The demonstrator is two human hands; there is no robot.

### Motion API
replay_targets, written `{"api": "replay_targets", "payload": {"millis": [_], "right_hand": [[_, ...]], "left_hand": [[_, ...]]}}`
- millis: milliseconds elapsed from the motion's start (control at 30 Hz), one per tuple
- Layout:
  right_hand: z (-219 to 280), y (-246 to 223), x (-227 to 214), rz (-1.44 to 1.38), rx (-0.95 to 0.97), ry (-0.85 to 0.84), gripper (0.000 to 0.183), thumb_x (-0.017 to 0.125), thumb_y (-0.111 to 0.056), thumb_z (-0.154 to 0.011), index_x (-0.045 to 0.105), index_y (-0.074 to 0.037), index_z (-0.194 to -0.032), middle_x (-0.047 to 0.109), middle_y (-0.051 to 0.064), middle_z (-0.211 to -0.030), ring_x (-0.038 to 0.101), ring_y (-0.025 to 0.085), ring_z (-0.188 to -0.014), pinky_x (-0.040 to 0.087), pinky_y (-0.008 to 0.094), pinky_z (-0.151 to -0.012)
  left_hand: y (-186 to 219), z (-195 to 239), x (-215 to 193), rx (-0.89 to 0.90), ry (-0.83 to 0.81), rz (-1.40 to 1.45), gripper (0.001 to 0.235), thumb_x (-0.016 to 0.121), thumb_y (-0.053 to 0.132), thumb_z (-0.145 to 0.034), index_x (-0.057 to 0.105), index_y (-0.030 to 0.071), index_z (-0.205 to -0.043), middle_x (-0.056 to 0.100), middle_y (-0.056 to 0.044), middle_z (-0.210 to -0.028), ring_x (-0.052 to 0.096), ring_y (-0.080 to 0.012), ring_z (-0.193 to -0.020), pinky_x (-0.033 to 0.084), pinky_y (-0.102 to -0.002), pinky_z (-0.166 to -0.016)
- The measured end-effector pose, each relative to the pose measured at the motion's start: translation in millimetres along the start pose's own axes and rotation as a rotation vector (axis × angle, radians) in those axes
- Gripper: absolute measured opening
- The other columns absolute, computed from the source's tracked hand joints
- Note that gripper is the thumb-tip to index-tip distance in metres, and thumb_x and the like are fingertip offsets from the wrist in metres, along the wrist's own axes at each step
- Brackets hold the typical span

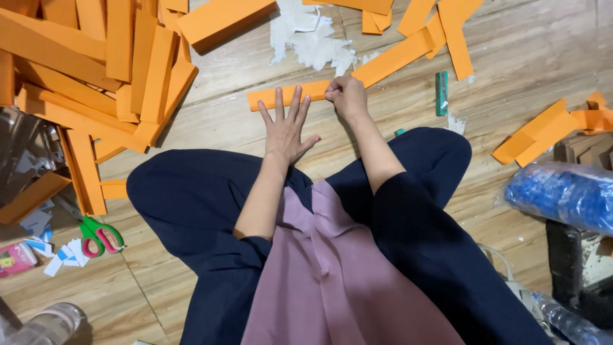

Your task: Stapling and folding long orange paper strips into smaller rectangular segments while sitting on the floor.

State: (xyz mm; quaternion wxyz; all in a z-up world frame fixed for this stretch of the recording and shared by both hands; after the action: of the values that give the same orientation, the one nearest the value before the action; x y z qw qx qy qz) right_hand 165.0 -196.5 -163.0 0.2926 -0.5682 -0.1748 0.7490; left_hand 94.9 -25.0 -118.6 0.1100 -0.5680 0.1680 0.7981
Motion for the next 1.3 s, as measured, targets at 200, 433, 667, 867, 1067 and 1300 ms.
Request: {"api": "replay_targets", "payload": {"millis": [200, 433, 667, 867, 1067, 1300], "right_hand": [[-6.2, 11.1, 13.0, 0.010, 0.067, 0.060, 0.009, 0.075, -0.016, -0.067, 0.066, -0.017, -0.067, 0.061, 0.002, -0.058, 0.064, 0.027, -0.070, 0.050, 0.036, -0.069], [38.6, -48.5, -8.0, -0.016, -0.011, 0.198, 0.007, 0.058, -0.008, -0.074, 0.062, -0.003, -0.072, 0.057, 0.018, -0.067, 0.058, 0.037, -0.078, 0.045, 0.046, -0.071], [85.3, -46.7, 36.9, 0.829, -0.641, 0.445, 0.032, 0.039, -0.010, -0.084, 0.051, 0.003, -0.111, 0.050, 0.017, -0.098, 0.049, 0.029, -0.093, 0.038, 0.035, -0.082], [80.6, -33.4, 35.6, 0.946, -0.565, 0.381, 0.039, 0.038, -0.008, -0.085, 0.048, 0.008, -0.119, 0.050, 0.023, -0.112, 0.045, 0.034, -0.108, 0.036, 0.039, -0.092], [70.9, -20.5, 49.5, 0.978, -0.590, 0.481, 0.036, 0.037, -0.007, -0.083, 0.051, 0.011, -0.111, 0.051, 0.025, -0.105, 0.049, 0.038, -0.102, 0.041, 0.039, -0.085], [65.6, -16.4, 43.0, 0.935, -0.646, 0.486, 0.031, 0.038, -0.006, -0.084, 0.055, 0.009, -0.106, 0.052, 0.023, -0.097, 0.053, 0.034, -0.093, 0.043, 0.035, -0.077]], "left_hand": [[1.0, -0.2, -0.2, -0.009, -0.011, -0.012, 0.089, 0.039, 0.067, -0.078, 0.002, 0.021, -0.144, -0.009, 0.000, -0.150, -0.008, -0.0396, -0.134, 0.001, -0.071, -0.101], [3.0, 0.5, -1.2, -0.018, -0.023, -0.032, 0.089, 0.039, 0.068, -0.076, 0.005, 0.021, -0.144, -0.007, 0.001, -0.150, -0.008, -0.0388, -0.134, 0.002, -0.071, -0.101], [1.6, -5.6, 18.2, -0.037, -0.029, -0.077, 0.094, 0.045, 0.061, -0.070, 0.002, 0.021, -0.143, -0.010, 0.000, -0.150, -0.009, -0.0381, -0.135, 0.002, -0.069, -0.103], [-25.7, 14.9, 22.3, -0.102, 0.039, 0.045, 0.097, 0.041, 0.069, -0.074, 0.012, 0.006, -0.142, 0.003, -0.012, -0.150, 0.000, -0.0348, -0.137, 0.003, -0.055, -0.110], [-38.5, 17.2, 41.4, -0.273, 0.074, -0.025, 0.078, 0.036, 0.050, -0.087, 0.015, -0.004, -0.140, 0.011, -0.023, -0.146, 0.008, -0.0339, -0.137, 0.005, -0.044, -0.113], [-52.5, -5.2, 50.7, 0.061, 0.638, -0.447, 0.033, 0.037, -0.009, -0.076, 0.056, -0.020, -0.100, 0.053, -0.042, -0.094, 0.055, -0.0528, -0.086, 0.043, -0.060, -0.076]]}}
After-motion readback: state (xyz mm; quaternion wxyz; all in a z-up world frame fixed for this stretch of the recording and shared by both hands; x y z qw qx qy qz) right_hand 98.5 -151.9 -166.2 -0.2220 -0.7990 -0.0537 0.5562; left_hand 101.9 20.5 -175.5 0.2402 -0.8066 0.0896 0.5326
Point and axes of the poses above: each hand's wrist, its own z-axis away from the middle knuckle, its own x-axis out of the palm, y = z × x, the point moved 1 cm from there along -z, towards the middle knuckle
